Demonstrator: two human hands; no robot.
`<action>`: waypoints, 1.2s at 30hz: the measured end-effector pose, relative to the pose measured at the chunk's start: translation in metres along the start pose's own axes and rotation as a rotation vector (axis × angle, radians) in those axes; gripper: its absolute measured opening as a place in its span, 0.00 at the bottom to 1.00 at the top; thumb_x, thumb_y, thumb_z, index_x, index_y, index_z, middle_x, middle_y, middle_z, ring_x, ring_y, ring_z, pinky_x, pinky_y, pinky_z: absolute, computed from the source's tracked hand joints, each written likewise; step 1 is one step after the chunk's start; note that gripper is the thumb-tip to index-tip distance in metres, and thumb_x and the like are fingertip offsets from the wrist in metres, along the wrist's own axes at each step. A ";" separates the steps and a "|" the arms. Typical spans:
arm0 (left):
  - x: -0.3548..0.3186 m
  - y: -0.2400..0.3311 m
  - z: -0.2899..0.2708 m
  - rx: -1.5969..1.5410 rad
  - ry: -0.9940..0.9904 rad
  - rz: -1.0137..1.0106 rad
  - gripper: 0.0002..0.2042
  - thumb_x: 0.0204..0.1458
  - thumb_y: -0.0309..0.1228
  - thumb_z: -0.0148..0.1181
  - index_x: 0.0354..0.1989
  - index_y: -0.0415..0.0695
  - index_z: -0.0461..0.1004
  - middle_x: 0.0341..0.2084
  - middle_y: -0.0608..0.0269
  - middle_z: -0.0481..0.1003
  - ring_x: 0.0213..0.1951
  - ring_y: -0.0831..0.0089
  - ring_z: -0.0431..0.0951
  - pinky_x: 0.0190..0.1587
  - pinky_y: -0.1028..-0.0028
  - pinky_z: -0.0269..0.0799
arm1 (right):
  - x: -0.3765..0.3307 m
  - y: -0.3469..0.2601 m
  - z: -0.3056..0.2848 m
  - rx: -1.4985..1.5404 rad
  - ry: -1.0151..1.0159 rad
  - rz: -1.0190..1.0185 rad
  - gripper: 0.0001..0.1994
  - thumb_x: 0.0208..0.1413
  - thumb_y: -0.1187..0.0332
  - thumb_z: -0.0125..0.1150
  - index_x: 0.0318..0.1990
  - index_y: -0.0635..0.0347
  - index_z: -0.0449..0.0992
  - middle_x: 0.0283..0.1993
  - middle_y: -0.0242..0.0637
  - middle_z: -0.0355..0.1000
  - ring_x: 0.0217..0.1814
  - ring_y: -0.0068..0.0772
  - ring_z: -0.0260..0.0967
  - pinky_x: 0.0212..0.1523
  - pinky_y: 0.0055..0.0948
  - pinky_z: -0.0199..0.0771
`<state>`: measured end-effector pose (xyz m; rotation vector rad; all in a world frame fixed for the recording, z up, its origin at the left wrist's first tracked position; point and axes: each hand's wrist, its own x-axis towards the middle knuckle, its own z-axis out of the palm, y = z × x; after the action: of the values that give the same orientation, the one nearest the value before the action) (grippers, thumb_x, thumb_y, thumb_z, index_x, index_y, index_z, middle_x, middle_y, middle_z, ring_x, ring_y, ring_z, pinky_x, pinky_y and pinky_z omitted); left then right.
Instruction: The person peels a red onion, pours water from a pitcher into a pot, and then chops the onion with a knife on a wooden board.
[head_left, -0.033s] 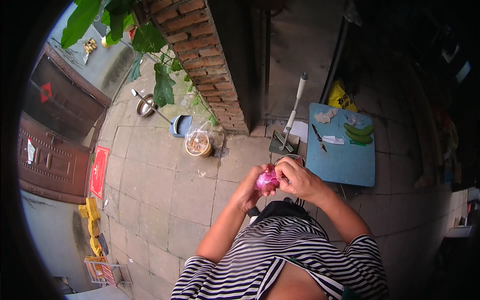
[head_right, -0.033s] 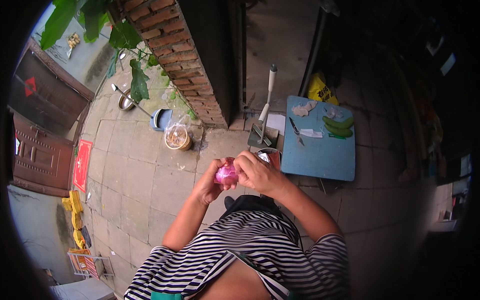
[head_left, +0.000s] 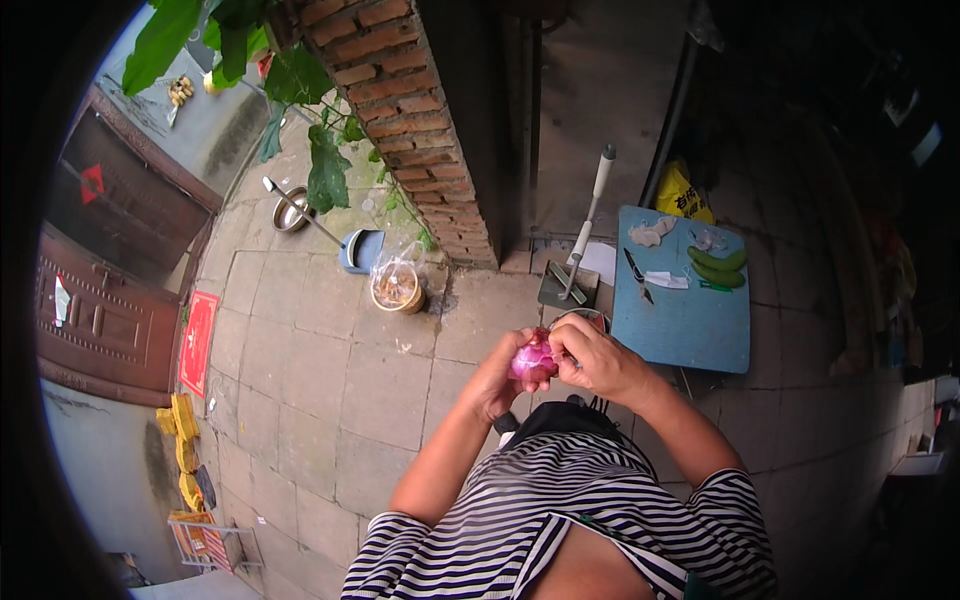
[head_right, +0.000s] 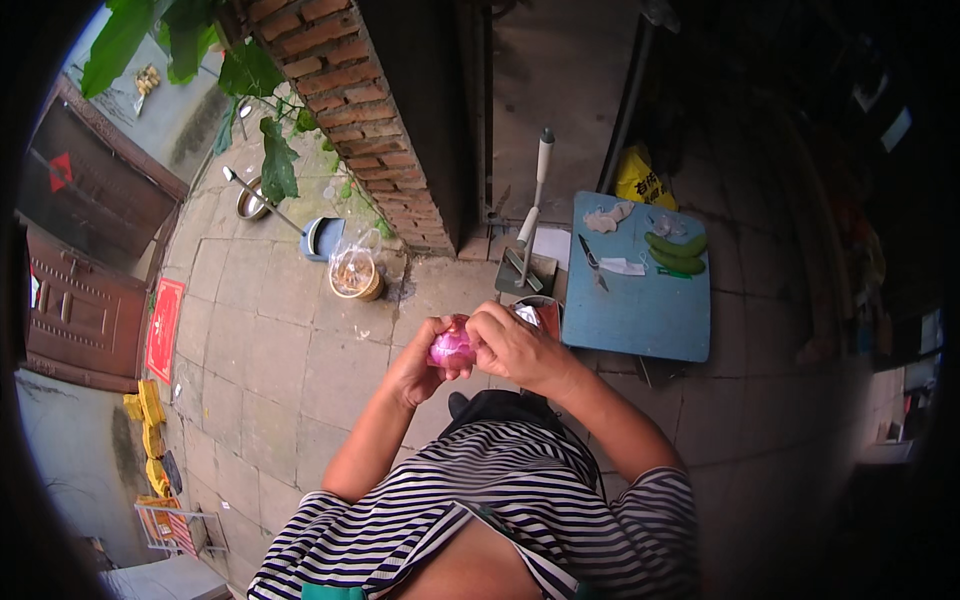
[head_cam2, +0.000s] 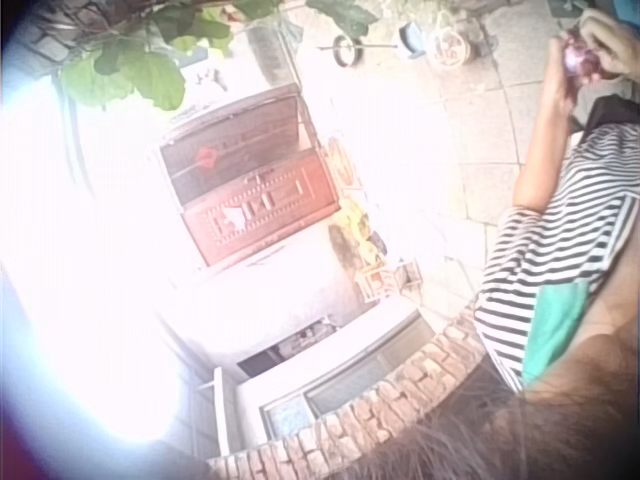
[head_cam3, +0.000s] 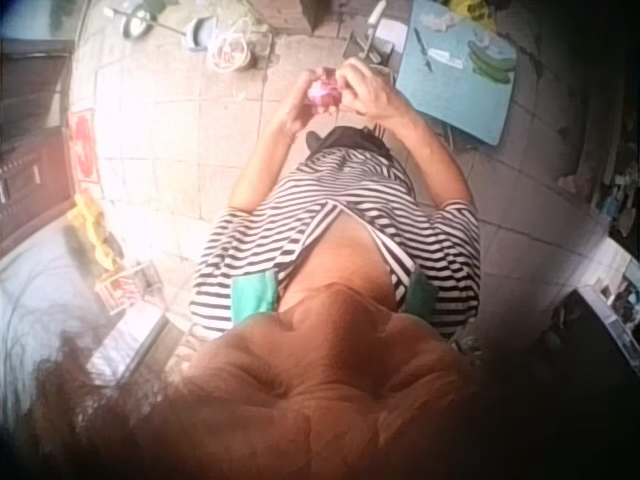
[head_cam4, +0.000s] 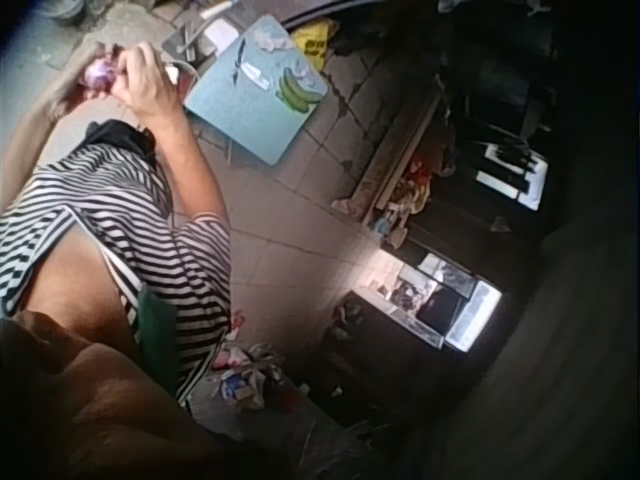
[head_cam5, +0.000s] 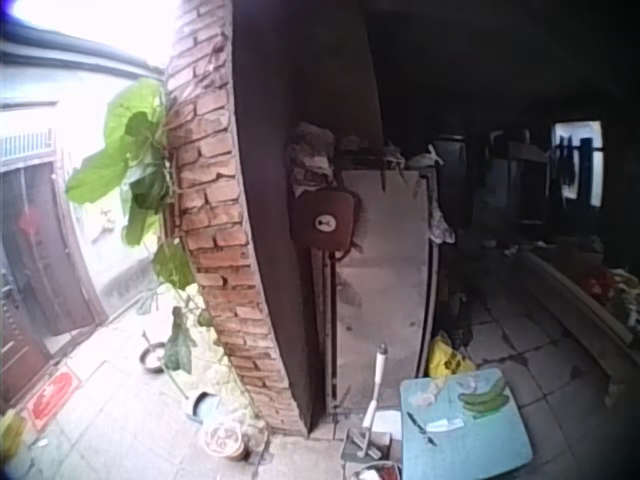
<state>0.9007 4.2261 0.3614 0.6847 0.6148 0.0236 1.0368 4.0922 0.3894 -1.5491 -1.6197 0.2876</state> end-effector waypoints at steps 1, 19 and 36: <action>0.001 0.001 -0.002 0.017 -0.017 -0.013 0.19 0.56 0.44 0.52 0.41 0.38 0.70 0.26 0.57 0.77 0.19 0.69 0.76 0.18 0.80 0.72 | 0.000 0.000 0.001 -0.015 0.004 -0.025 0.12 0.46 0.81 0.56 0.38 0.62 0.65 0.39 0.42 0.63 0.38 0.42 0.67 0.38 0.33 0.71; 0.001 0.005 -0.018 0.193 -0.166 -0.105 0.17 0.59 0.42 0.45 0.37 0.38 0.71 0.25 0.52 0.77 0.20 0.70 0.77 0.19 0.80 0.70 | 0.006 -0.014 -0.003 0.310 -0.118 0.124 0.06 0.52 0.77 0.61 0.37 0.63 0.72 0.35 0.37 0.67 0.35 0.34 0.67 0.37 0.28 0.69; -0.005 -0.003 -0.001 0.020 0.001 0.269 0.19 0.59 0.40 0.49 0.51 0.39 0.63 0.35 0.54 0.74 0.25 0.68 0.77 0.23 0.76 0.71 | -0.008 0.004 0.045 0.501 0.329 0.409 0.02 0.63 0.75 0.48 0.38 0.62 0.63 0.32 0.32 0.61 0.26 0.21 0.60 0.28 0.21 0.64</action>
<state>0.8952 4.2233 0.3618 0.7832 0.5212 0.2679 1.0072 4.1033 0.3562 -1.4259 -0.8809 0.5766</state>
